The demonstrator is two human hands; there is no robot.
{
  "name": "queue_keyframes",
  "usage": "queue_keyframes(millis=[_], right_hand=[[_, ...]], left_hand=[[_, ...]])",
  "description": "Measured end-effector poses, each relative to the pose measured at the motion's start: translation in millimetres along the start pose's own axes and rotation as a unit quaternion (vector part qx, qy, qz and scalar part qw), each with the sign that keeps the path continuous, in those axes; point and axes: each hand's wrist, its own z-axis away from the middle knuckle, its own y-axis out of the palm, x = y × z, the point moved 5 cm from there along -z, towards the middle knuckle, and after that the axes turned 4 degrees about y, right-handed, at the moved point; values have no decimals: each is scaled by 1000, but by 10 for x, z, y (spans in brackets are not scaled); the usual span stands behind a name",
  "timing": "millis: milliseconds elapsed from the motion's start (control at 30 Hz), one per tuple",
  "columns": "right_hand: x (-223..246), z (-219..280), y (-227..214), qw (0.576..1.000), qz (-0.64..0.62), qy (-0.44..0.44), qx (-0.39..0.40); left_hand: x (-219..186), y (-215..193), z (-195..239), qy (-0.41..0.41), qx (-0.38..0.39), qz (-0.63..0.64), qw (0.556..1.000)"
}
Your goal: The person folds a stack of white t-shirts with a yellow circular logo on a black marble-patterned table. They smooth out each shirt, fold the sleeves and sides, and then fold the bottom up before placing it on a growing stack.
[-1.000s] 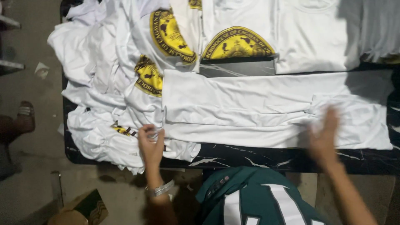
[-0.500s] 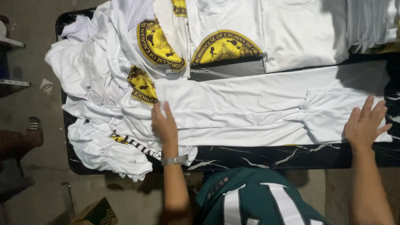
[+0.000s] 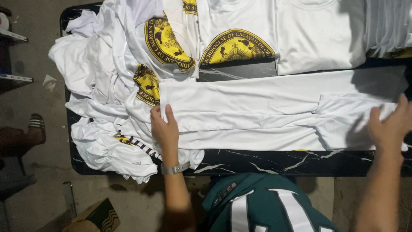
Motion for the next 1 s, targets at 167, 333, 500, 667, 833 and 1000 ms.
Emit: queue_keyframes(millis=[167,333,500,667,833,1000], right_hand=[[1537,235,226,969,-206,33,136],[3248,497,771,884,-261,-148,359],[4653,455,1123,800,-241,-327,441],[5445,575,1512,729,-256,-460,437],[5980,771,1718,711,-238,-482,453],[6152,840,1811,705,-193,-538,420]], left_hand=[[198,-155,31,-74,56,60,994],[318,-364,160,-71,47,133,988],[654,-449,587,-240,149,-14,959],[930,-240,904,-247,132,36,959],[1372,97,1094,-165,22,194,967],[1108,-40,1094,-243,61,423,871]])
